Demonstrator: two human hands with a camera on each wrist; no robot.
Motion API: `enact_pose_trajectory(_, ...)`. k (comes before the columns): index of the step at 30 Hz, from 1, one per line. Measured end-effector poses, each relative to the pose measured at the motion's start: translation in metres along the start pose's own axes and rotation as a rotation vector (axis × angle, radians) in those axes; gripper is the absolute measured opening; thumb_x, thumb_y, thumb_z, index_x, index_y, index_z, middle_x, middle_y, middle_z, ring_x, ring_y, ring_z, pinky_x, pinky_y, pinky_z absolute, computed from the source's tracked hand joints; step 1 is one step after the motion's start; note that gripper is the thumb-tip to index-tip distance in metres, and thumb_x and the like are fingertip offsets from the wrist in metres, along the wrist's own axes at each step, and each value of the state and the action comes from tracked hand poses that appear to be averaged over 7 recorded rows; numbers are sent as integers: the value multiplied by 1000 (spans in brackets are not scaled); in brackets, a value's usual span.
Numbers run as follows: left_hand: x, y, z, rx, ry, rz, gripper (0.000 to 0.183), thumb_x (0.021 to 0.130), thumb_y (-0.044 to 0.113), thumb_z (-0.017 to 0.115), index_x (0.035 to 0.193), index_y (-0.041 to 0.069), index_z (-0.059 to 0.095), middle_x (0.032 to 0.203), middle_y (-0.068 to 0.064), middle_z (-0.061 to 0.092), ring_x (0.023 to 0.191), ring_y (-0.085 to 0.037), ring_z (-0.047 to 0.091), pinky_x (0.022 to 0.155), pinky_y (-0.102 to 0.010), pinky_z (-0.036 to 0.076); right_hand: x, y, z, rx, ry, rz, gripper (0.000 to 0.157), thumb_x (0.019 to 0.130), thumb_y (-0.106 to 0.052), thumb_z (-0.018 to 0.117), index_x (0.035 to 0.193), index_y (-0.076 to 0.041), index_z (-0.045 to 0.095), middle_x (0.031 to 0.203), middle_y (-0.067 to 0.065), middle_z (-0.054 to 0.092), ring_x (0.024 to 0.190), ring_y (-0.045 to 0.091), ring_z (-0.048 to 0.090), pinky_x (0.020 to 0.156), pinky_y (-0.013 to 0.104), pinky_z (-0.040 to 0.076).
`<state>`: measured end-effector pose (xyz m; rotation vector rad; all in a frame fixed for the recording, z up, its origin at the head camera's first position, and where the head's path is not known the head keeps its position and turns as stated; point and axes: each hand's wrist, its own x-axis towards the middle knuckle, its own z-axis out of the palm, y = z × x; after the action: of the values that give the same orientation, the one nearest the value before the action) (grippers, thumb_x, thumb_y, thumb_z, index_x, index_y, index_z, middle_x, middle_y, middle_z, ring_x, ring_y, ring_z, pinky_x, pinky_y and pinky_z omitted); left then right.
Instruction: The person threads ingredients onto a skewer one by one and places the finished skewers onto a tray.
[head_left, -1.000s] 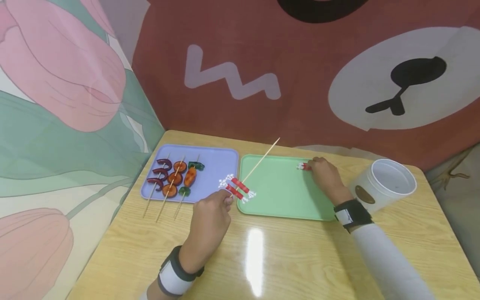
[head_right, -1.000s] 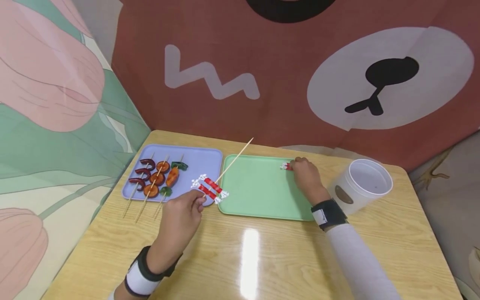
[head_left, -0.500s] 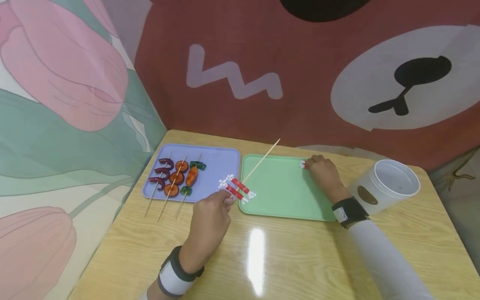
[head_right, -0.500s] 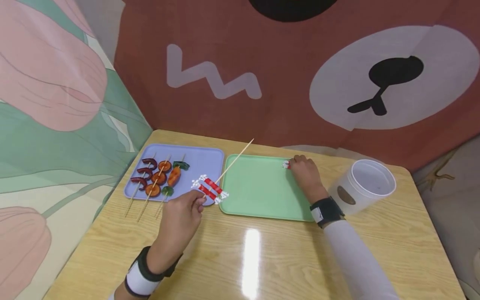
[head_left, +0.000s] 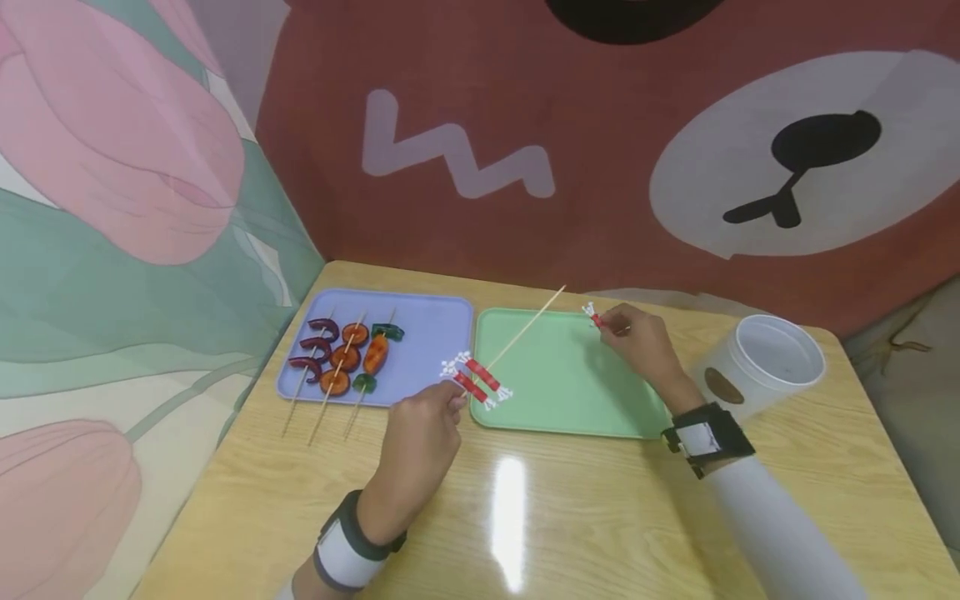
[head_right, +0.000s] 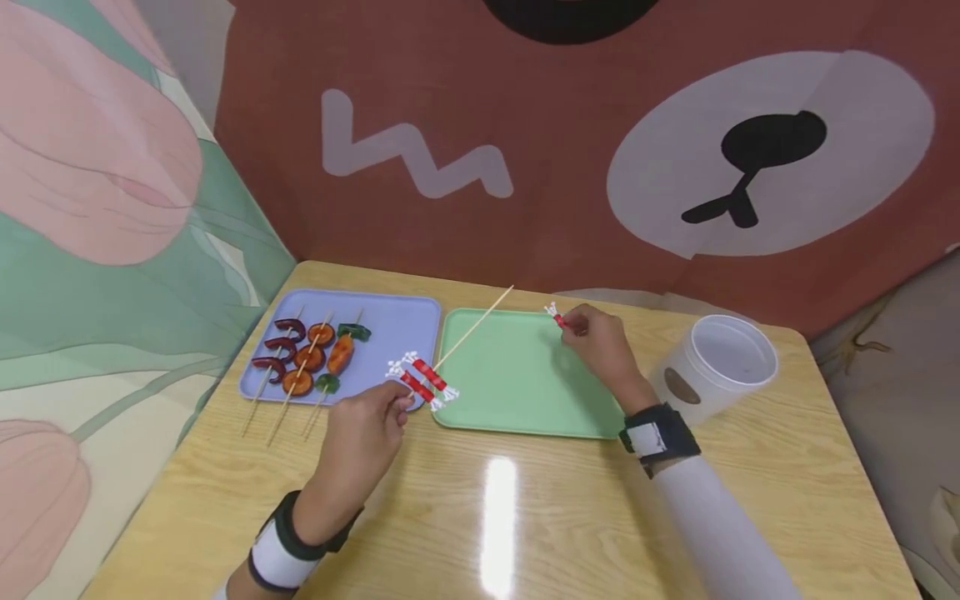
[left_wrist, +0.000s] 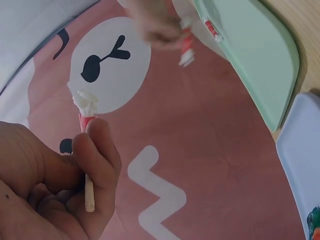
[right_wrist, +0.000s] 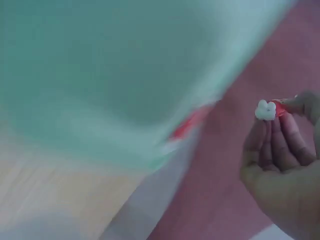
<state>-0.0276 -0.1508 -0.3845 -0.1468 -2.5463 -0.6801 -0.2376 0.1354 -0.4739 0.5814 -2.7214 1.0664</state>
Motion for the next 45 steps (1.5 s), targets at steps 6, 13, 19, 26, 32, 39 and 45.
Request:
enact_pose_trajectory(6, -1, 0, 4, 17, -31, 39, 7, 79, -2, 72, 77, 5, 71, 68, -3, 68, 59, -11, 63, 52, -22, 54, -4, -62, -37, 497, -50, 112, 39, 89, -33, 67, 119, -10, 66, 109, 7, 70, 98, 15, 66, 84, 25, 54)
enact_pose_trajectory(13, 0, 1, 5, 41, -47, 46, 7, 78, -1, 73, 77, 6, 71, 67, -2, 68, 58, -11, 63, 51, -23, 54, -16, -107, -57, 577, -70, 73, 41, 88, -35, 67, 121, -11, 65, 112, 5, 69, 99, 15, 65, 86, 23, 53)
enact_pose_trajectory(19, 0, 2, 3, 50, -38, 48, 6, 79, 0, 72, 78, 6, 72, 67, -1, 68, 57, -11, 62, 51, -24, 54, -19, -115, -61, 544, -18, 58, 40, 89, -32, 66, 122, -9, 65, 111, 4, 68, 97, 14, 63, 81, 23, 54)
enact_pose_trajectory(26, -1, 3, 1, 50, -41, 36, 6, 80, 0, 72, 79, 6, 73, 67, -2, 68, 57, -10, 62, 51, -24, 54, -20, -119, -64, 507, 2, 65, 40, 89, -33, 66, 122, -10, 65, 111, 4, 68, 98, 13, 63, 78, 21, 54)
enact_pose_trajectory(32, -1, 4, 1, 43, -47, 32, 5, 81, 1, 72, 81, 5, 73, 69, -2, 69, 59, -11, 62, 53, -24, 55, -22, -123, -64, 427, 17, 40, 37, 89, -33, 66, 119, -12, 67, 109, 4, 69, 96, 13, 62, 77, 19, 53)
enact_pose_trajectory(39, 0, 6, 0, 41, -52, 31, 4, 80, 0, 72, 82, 4, 73, 69, -3, 69, 59, -11, 63, 53, -24, 55, -23, -125, -64, 381, 32, 45, 37, 88, -35, 66, 118, -13, 68, 108, 3, 69, 97, 13, 61, 78, 18, 53)
enact_pose_trajectory(45, -1, 5, 0, 47, -31, 48, 5, 80, 0, 73, 80, 4, 73, 66, -2, 67, 57, -10, 61, 51, -24, 54, -23, -127, -68, 399, 43, 47, 39, 88, -35, 66, 119, -12, 68, 107, 5, 69, 94, 12, 63, 76, 22, 56)
